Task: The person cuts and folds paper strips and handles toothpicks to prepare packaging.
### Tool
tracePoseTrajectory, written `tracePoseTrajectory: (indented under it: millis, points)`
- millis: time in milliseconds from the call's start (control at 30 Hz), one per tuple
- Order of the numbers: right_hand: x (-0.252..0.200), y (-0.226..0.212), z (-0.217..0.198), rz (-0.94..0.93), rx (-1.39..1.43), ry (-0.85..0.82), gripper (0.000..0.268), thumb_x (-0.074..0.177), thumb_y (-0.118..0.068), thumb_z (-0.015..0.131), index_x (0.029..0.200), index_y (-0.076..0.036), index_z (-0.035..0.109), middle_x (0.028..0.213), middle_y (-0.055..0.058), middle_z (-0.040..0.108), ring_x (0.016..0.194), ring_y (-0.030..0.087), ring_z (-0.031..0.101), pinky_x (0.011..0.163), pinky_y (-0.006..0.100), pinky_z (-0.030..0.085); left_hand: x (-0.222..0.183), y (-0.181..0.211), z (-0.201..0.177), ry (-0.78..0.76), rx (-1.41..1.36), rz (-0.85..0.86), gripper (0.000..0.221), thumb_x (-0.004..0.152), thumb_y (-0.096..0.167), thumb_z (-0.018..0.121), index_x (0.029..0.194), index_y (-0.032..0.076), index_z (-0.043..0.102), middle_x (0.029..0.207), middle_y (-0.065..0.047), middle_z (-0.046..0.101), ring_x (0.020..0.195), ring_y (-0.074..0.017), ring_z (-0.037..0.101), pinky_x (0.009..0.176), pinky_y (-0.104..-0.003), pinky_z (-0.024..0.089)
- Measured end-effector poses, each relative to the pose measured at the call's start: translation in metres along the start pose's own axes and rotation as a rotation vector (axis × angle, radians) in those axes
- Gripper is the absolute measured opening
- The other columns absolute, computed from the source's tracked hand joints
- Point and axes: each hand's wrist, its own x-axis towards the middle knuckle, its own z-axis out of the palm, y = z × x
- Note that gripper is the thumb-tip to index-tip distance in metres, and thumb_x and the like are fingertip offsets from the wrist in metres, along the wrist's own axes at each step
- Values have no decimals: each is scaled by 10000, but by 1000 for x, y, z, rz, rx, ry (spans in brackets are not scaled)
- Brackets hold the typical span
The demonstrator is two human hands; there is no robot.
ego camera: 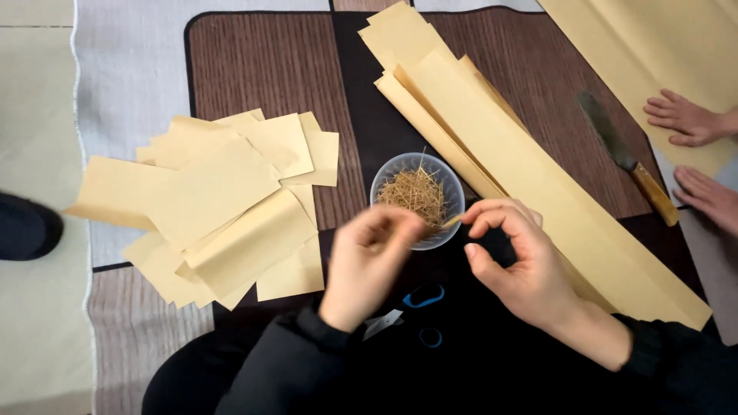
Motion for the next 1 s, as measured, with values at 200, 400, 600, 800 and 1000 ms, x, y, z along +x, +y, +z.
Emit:
tracePoseTrajectory:
  millis: [200, 400, 600, 800, 1000]
  points:
    - [2, -3, 3, -34, -40, 28, 162, 853, -138, 717, 982, -104, 625, 1151, 43, 658, 1138, 214, 610, 1050, 371, 396, -11, -1, 13, -227, -63, -140, 134, 978, 130, 715, 1022, 4, 708, 895, 15, 707, 840, -27, 616, 749, -199, 518]
    - [2, -7, 0, -45, -57, 2, 126, 844, -131, 734, 930, -112, 643, 1113, 45, 656, 1117, 226, 618, 1037, 374, 406, -10, -2, 13, -270, -139, -210, 115, 965, 112, 709, 1000, 2, 701, 890, 15, 710, 840, -31, 637, 746, -198, 534]
    - [4, -9, 4, -45, -44, -9, 124, 837, -135, 744, 904, -118, 640, 1096, 28, 659, 1094, 216, 618, 1031, 374, 414, -11, -3, 13, -279, -140, -188, 92, 954, 76, 723, 993, -5, 701, 909, -4, 709, 848, -46, 652, 757, -202, 542]
    - [4, -8, 5, -42, -42, -25, 125, 825, -121, 737, 883, -118, 627, 1100, 29, 658, 1092, 220, 603, 1033, 376, 403, -12, -3, 12, -210, -140, -137, 86, 958, 58, 720, 977, -23, 699, 950, -25, 702, 867, -59, 656, 775, -210, 546]
    - [5, -11, 6, -27, -49, -35, 120, 810, -103, 721, 862, -118, 615, 1089, 18, 669, 1090, 208, 608, 1051, 382, 380, -8, -4, 8, -180, -151, -99, 75, 946, 37, 715, 975, -28, 692, 981, -42, 699, 883, -81, 675, 793, -215, 550]
